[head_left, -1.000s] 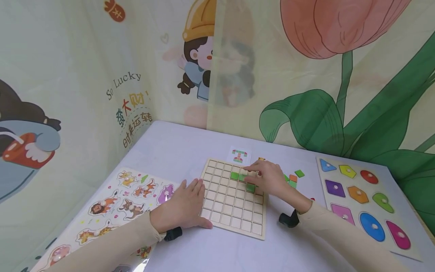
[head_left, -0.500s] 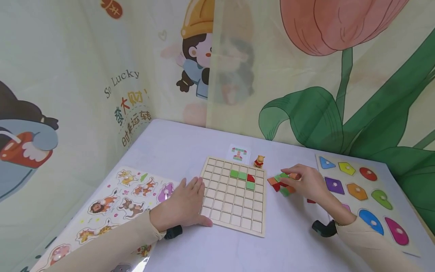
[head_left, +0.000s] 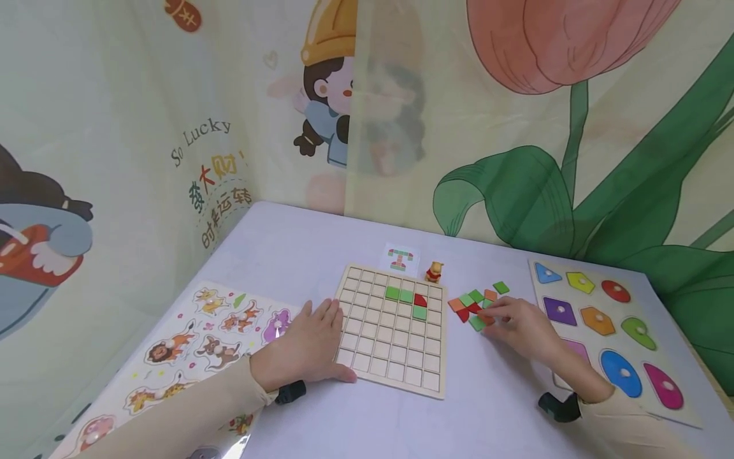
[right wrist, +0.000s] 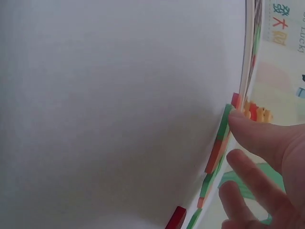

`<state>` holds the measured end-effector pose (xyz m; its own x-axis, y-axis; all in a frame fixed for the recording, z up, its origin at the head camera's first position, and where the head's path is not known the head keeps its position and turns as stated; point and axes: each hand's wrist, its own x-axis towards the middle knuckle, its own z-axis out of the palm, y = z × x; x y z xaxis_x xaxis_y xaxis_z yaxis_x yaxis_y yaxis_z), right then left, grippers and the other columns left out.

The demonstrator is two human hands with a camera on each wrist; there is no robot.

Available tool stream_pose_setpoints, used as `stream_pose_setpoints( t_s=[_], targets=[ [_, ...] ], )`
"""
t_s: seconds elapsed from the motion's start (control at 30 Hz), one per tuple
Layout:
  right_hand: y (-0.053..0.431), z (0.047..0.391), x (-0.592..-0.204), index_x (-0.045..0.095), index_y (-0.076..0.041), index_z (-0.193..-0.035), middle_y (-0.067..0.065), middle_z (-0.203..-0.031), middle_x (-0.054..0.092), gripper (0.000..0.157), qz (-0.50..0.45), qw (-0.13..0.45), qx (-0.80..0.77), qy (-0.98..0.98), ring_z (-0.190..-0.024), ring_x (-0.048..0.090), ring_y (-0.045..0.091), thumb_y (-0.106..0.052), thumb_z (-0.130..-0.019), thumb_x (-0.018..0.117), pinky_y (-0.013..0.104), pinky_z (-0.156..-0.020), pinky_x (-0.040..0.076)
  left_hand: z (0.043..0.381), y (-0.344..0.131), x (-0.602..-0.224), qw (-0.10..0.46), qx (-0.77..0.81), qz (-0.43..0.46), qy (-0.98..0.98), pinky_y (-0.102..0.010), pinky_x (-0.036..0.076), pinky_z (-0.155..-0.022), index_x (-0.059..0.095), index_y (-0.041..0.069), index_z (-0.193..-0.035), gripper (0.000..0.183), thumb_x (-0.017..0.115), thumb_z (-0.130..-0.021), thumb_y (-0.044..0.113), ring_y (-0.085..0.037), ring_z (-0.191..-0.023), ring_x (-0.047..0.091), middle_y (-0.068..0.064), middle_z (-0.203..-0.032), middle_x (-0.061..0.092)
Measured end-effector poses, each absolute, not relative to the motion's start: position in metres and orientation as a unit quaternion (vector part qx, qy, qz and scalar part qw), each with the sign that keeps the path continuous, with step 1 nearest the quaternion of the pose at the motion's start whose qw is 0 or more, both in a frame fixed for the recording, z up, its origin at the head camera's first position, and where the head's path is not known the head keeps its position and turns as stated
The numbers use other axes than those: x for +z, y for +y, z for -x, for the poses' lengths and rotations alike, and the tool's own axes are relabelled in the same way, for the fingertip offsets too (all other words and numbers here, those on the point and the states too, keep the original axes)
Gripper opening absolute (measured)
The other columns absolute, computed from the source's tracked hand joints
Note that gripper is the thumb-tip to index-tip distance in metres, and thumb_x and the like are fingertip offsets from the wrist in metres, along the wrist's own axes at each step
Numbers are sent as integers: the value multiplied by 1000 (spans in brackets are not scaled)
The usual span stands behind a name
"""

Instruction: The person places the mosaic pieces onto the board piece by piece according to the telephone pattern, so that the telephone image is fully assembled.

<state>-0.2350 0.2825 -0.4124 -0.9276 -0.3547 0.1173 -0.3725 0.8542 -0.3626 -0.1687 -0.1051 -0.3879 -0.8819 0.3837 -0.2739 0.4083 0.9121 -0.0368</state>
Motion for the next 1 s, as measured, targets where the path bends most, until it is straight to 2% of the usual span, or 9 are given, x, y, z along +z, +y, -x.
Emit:
stream_pose_setpoints(
  t_s=[0.07,0.13,0.33,0.47,0.6,0.7,0.83,1.0],
  targets=[
    [279,235,-413,82,-13,-109,11,-111,76,31,-211,33,178,-961,-105,67,33,-9,-79,87,44,-84,61,169,-105,-388,132,-45,-205,969,-57,27,-125,39,-5,-154,115,62,-81,81,-36,-157,30,-23,-165,33],
    [276,235,-413,82,-13,-109,12,-113,76,32,-225,40,161,-960,-107,66,34,-8,-78,87,50,-86,58,169,-106,-389,130,-45,-206,969,-57,28,-125,39,-5,-154,115,62,-81,81,-36,-156,30,-23,-165,33],
    [270,239,-412,82,-14,-108,10,-113,76,34,-250,50,113,-960,-114,65,39,-10,-76,89,50,-83,52,169,-106,-389,126,-49,-208,969,-57,28,-125,40,-6,-153,115,62,-82,81,-35,-156,31,-23,-165,34],
    [269,242,-411,82,-12,-108,12,-114,75,34,-260,51,102,-959,-126,61,46,-10,-76,90,53,-84,52,169,-106,-389,125,-49,-208,969,-57,29,-124,40,-6,-153,114,62,-82,80,-35,-156,32,-23,-164,35],
    [270,242,-410,82,-10,-108,14,-114,75,33,-263,51,98,-958,-128,60,48,-9,-75,90,52,-83,54,169,-106,-389,125,-47,-208,969,-58,28,-125,40,-6,-153,114,62,-82,80,-36,-156,31,-23,-164,35],
    [270,243,-410,82,-10,-107,13,-113,75,32,-267,48,96,-958,-125,63,46,-10,-76,90,50,-82,56,169,-106,-389,124,-49,-208,969,-57,28,-125,40,-6,-153,114,63,-82,80,-35,-156,32,-23,-164,35],
    [270,244,-411,83,-11,-106,13,-113,76,31,-271,44,97,-957,-111,69,39,-10,-76,90,41,-77,56,169,-106,-389,124,-49,-208,969,-57,29,-125,41,-6,-153,114,63,-81,80,-35,-156,32,-23,-164,35],
    [271,244,-412,83,-12,-104,10,-108,77,30,-274,49,96,-956,-98,70,29,-12,-75,91,32,-72,50,169,-106,-389,126,-44,-207,969,-57,28,-125,40,-6,-153,114,63,-81,80,-35,-156,31,-23,-164,35]
  ],
)
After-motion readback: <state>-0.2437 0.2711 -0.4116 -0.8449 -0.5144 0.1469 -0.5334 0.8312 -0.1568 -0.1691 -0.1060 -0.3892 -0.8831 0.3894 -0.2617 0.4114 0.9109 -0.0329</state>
